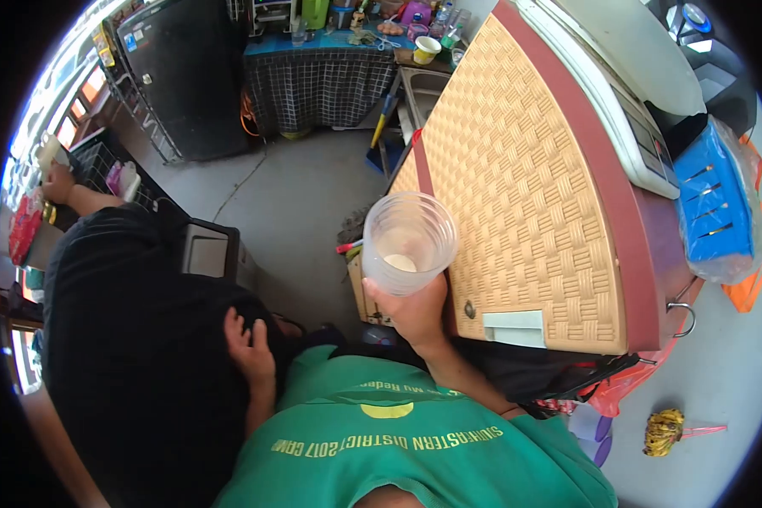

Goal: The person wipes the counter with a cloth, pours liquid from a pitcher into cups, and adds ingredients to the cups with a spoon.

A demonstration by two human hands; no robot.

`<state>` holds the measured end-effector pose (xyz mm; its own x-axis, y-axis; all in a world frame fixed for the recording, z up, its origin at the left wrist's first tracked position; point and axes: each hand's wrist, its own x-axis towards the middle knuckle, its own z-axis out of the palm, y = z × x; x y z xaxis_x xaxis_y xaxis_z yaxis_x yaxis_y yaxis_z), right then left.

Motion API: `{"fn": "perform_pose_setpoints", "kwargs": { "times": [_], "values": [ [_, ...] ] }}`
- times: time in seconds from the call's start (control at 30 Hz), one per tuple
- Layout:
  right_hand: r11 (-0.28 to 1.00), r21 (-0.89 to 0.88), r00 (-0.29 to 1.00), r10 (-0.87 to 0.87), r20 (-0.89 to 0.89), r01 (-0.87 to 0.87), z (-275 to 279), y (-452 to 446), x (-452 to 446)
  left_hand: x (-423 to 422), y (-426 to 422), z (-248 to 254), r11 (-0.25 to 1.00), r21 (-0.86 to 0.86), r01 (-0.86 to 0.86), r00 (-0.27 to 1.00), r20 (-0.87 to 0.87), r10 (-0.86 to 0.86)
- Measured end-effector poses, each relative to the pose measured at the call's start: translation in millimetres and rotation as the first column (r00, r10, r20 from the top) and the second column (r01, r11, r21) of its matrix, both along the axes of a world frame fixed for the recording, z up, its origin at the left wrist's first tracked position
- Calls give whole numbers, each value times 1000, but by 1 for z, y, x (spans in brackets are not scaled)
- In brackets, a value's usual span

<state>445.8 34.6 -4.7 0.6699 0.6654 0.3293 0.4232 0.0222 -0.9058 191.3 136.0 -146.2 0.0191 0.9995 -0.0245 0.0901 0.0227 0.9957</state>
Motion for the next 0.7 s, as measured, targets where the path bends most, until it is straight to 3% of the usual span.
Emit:
{"fn": "perform_pose_setpoints", "kwargs": {
  "times": [0.23,0.3,0.33,0.4,0.47,0.5,0.57,0.63,0.7],
  "values": [
    [998,11,995,68,-77,-68,15,4,-3,0,35,-37,937,39,-348,935,-61,350],
    [999,31,999,43,-14,-43,10,6,-1,5,54,-37,915,65,-397,843,-369,392],
    [998,28,999,53,-2,-53,11,6,-2,8,63,-45,912,58,-407,843,-361,399],
    [998,46,996,42,-78,-38,14,7,-6,13,81,-74,954,-76,-290,831,-515,211],
    [998,-4,998,56,-29,-56,7,2,0,30,92,-95,971,-137,-193,794,-604,73],
    [998,-6,995,68,-74,-69,2,1,1,45,94,-88,971,-197,-136,756,-654,-27],
    [997,10,989,75,-128,-74,7,7,1,72,102,-108,975,-203,91,760,-618,-200],
    [998,38,995,57,-78,-55,25,11,-3,104,104,-105,920,-178,350,673,-635,-380],
    [998,40,991,57,-118,-53,15,8,-1,136,104,-107,796,-281,536,500,-654,-568]
  ]
}}
